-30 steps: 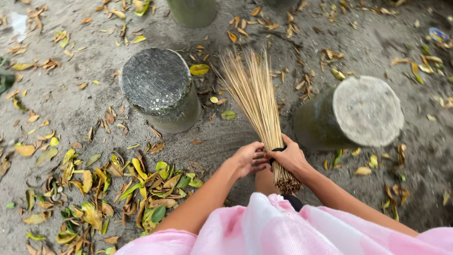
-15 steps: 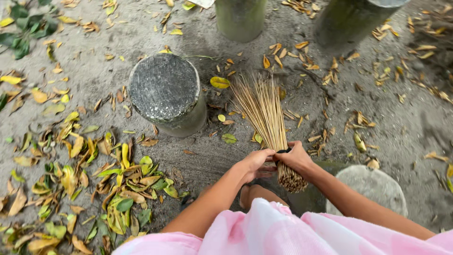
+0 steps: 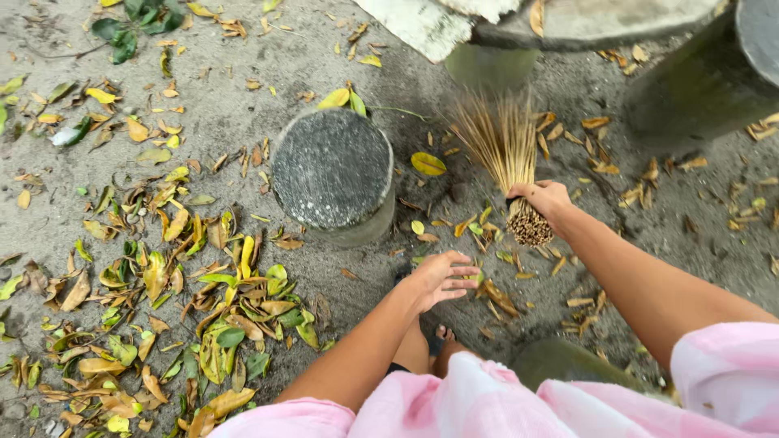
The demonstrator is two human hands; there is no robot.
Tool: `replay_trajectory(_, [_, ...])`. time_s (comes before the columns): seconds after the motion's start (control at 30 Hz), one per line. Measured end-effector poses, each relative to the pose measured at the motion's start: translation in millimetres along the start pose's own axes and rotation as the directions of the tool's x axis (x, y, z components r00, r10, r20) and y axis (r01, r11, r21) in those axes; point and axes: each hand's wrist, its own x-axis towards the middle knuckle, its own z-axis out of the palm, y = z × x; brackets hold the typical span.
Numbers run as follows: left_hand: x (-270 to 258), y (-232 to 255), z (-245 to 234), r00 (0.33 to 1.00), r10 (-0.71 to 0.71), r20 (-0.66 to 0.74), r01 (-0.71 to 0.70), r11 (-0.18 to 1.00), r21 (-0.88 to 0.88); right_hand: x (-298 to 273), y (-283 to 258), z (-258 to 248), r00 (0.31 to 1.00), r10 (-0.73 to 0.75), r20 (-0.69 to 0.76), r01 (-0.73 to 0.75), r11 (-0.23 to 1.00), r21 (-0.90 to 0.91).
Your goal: The person sweeps dry leaves and dirt from a sandy ground area around concrete pillars and a wooden structure using a hand broom.
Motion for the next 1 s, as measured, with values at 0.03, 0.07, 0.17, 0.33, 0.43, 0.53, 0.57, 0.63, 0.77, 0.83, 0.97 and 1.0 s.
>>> replay_trajectory(0.03, [6.7, 7.5, -7.6, 1.0, -0.002, -0.028, 0.002, 1.0, 0.002, 12.9, -13.1, 3.7, 1.0, 0.007, 0.003, -0.007, 1.0, 0.031])
replay_trajectory(0.07, [12.4, 12.5, -15.7, 0.999, 0.016, -0.039, -0.016, 1.0, -0.02, 22.9, -22.6, 8.0, 0.998, 0.042, 0.046, -0.045, 0.995, 0.085])
replay_trajectory(0.17, [25.7, 16.8, -37.8, 0.997, 0.021, -0.079, -0.028, 0.996, -0.082, 47.4, -39.6, 24.8, 0.955, 0.175, 0.238, -0.22, 0.959, 0.18])
replay_trajectory(0.33, [31.0, 19.2, -51.6, 0.997, -0.011, -0.077, 0.008, 0.999, -0.042, 35.4, -19.0, 31.9, 0.881, 0.339, 0.331, -0.312, 0.941, -0.134])
replay_trajectory(0.43, [34.9, 27.0, -50.5, 0.994, -0.071, -0.085, 0.065, 0.995, -0.074, -15.9, 23.4, 29.3, 0.923, 0.176, 0.342, -0.02, 0.91, -0.413])
replay_trajectory(0.53, [40.4, 36.8, -43.7, 0.997, -0.053, -0.059, 0.053, 0.999, -0.008, -79.0, 16.9, -9.1, 0.876, 0.359, 0.323, -0.242, 0.904, -0.351])
replay_trajectory(0.57, [42.5, 40.6, -42.8, 0.997, -0.052, -0.055, 0.052, 0.999, -0.001, -98.9, 5.7, -24.3, 0.892, 0.346, 0.292, -0.241, 0.908, -0.342])
replay_trajectory(0.63, [47.5, 46.7, -40.3, 0.998, -0.049, -0.046, 0.05, 0.999, 0.014, -129.8, -17.9, -40.0, 0.924, 0.299, 0.238, -0.206, 0.914, -0.35])
replay_trajectory(0.77, [56.8, 57.2, -37.6, 0.999, -0.034, -0.01, 0.034, 0.999, 0.018, -146.2, -44.0, -36.4, 0.978, 0.165, 0.127, -0.075, 0.848, -0.525])
replay_trajectory(0.83, [59.3, 61.6, -36.2, 1.0, -0.021, -0.013, 0.022, 0.999, 0.041, -118.3, -53.7, -26.3, 0.993, 0.01, 0.12, 0.066, 0.79, -0.609])
replay_trajectory(0.97, [57.7, 61.5, -27.2, 0.998, 0.006, -0.066, -0.005, 1.0, 0.023, -34.5, -62.5, 8.2, 0.974, -0.005, 0.224, 0.142, 0.787, -0.601])
replay_trajectory(1.0, [56.3, 60.1, -24.4, 0.996, -0.008, -0.088, 0.009, 1.0, 0.007, -15.2, -58.7, 22.6, 0.962, -0.064, 0.267, 0.225, 0.741, -0.632])
